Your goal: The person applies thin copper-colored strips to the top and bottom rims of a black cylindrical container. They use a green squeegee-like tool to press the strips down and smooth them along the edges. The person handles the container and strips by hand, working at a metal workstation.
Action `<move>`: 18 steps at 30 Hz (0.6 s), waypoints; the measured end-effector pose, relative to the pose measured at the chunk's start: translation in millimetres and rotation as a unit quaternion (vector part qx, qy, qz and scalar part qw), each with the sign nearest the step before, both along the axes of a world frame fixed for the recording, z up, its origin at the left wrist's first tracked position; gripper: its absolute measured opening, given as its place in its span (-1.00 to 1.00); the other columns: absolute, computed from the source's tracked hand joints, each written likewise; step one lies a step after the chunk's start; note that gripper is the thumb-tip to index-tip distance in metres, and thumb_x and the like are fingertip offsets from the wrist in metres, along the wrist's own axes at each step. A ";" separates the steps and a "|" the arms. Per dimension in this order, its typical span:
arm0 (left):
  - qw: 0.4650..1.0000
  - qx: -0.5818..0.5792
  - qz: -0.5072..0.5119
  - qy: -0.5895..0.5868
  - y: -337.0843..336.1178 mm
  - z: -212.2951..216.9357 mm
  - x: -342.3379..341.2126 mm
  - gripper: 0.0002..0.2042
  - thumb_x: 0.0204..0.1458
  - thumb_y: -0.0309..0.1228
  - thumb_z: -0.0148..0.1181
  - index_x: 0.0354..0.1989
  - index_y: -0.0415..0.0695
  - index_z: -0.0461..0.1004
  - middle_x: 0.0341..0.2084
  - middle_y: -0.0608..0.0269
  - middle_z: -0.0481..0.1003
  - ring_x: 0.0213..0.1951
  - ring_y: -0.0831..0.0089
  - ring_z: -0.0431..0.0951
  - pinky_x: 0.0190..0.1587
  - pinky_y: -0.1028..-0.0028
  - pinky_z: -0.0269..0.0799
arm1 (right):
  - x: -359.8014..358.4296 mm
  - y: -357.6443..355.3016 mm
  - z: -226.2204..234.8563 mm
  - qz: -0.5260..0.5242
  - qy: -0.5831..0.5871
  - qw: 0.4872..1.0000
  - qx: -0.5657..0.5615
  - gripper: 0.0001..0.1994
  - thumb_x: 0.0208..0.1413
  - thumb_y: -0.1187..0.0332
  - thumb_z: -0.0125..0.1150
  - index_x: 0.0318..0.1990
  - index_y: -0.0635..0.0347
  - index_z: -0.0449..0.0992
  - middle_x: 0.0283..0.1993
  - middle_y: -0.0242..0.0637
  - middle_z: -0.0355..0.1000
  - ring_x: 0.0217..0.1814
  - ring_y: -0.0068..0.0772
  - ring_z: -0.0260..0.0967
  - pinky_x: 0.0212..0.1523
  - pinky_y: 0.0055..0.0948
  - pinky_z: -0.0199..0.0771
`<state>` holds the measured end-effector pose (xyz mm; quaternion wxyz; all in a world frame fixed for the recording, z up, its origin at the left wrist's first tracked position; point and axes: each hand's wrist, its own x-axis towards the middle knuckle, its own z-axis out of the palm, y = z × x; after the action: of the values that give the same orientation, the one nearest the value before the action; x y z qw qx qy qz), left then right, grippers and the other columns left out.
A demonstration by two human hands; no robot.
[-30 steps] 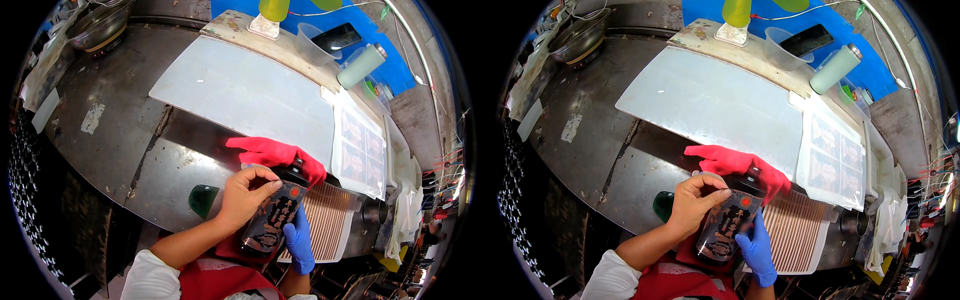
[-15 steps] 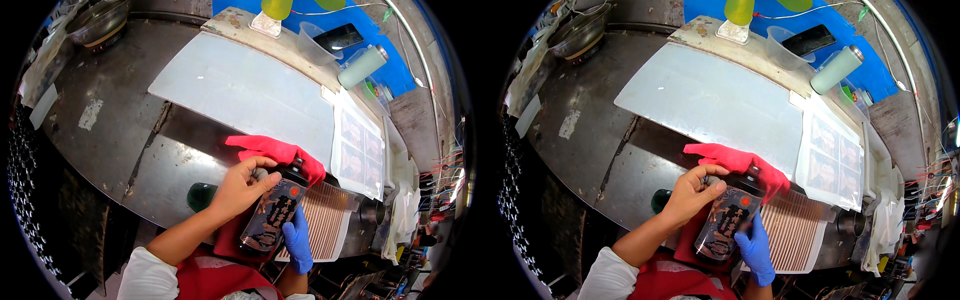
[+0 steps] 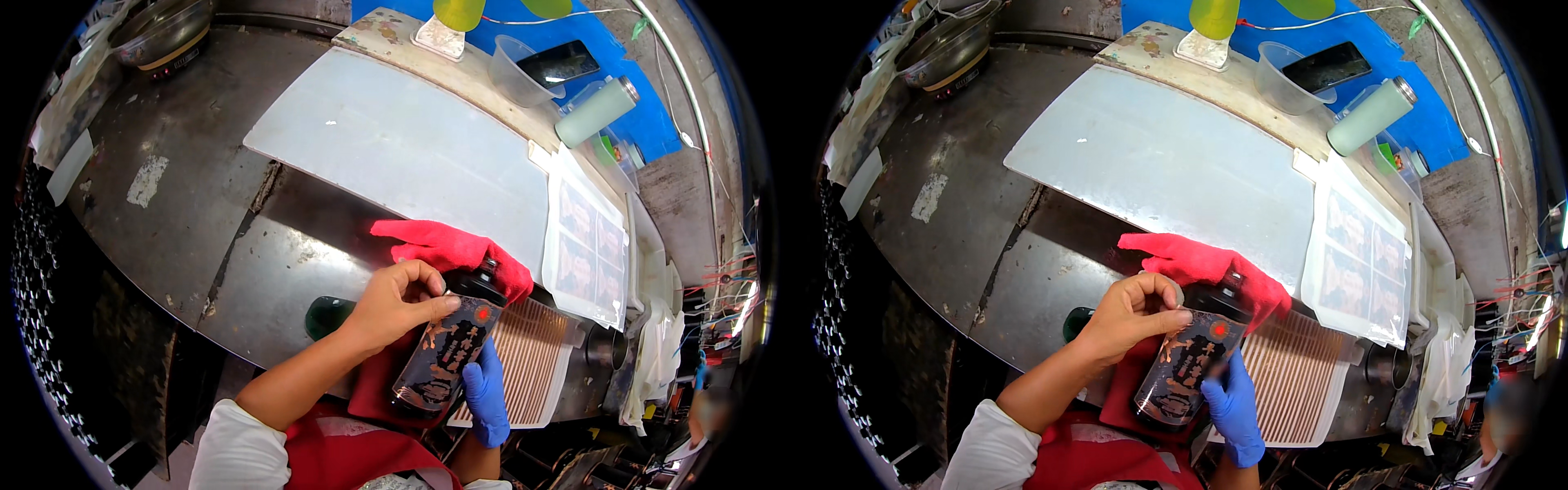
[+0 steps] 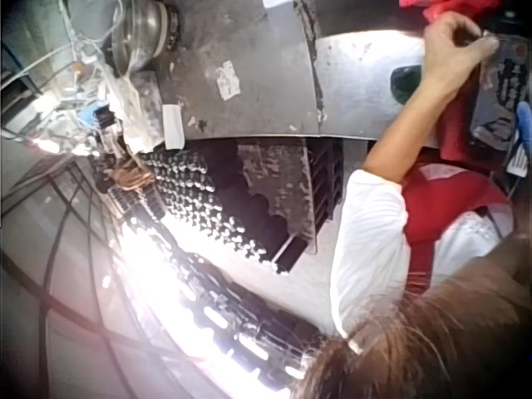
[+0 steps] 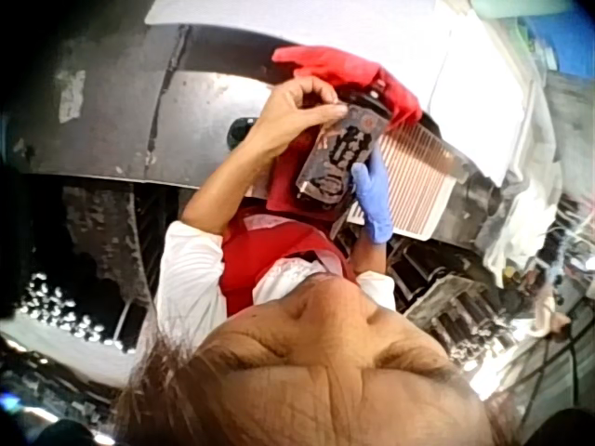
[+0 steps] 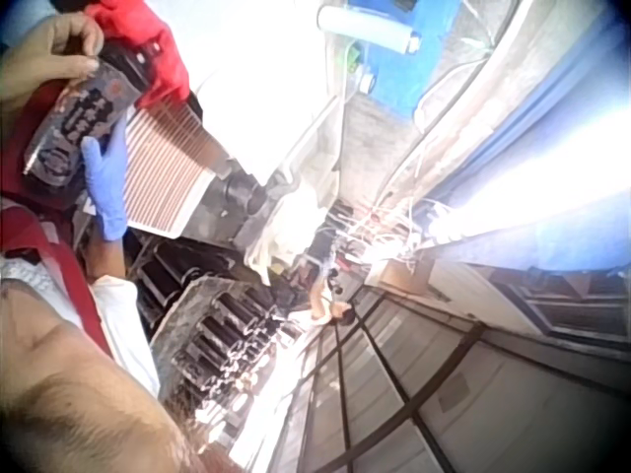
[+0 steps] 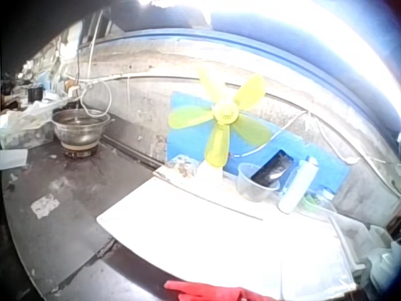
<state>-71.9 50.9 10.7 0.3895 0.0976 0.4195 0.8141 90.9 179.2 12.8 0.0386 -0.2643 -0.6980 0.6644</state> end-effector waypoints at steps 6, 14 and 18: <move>0.988 -0.039 -0.038 0.142 -5.1 0.8 1.2 -0.84 -0.07 -0.57 0.25 -0.35 -0.23 0.39 -0.48 0.34 0.37 -0.48 0.64 0.44 -0.43 0.63 0.39 | -8.3 -8.2 11.7 -0.014 0.018 0.999 -0.044 -0.09 -0.15 -0.21 0.25 0.20 0.33 0.11 -0.04 -0.29 0.31 -0.04 -0.50 0.24 -0.02 -0.51 0.29; 0.991 -0.040 -0.011 0.124 -7.0 0.8 4.0 -0.87 -0.06 -0.56 0.25 -0.43 -0.22 0.38 -0.45 0.35 0.39 -0.45 0.63 0.44 -0.41 0.61 0.38 | -4.0 -3.6 7.3 0.003 0.006 0.999 -0.049 -0.10 -0.13 -0.20 0.23 0.20 0.36 0.11 0.06 -0.23 0.28 0.07 -0.44 0.22 0.08 -0.44 0.25; 0.993 -0.041 -0.023 0.108 -8.6 -1.8 5.0 -0.86 -0.06 -0.54 0.25 -0.43 -0.22 0.37 -0.45 0.35 0.39 -0.42 0.62 0.43 -0.37 0.60 0.37 | -5.5 -5.6 9.0 0.000 0.011 0.998 -0.061 -0.11 -0.11 -0.19 0.22 0.19 0.37 0.12 0.06 -0.23 0.28 0.07 -0.43 0.23 0.08 -0.44 0.24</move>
<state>-66.9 42.3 8.9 0.3643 0.1788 0.4901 0.7714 85.5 173.6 21.8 0.0302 -0.2594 -0.6554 0.7087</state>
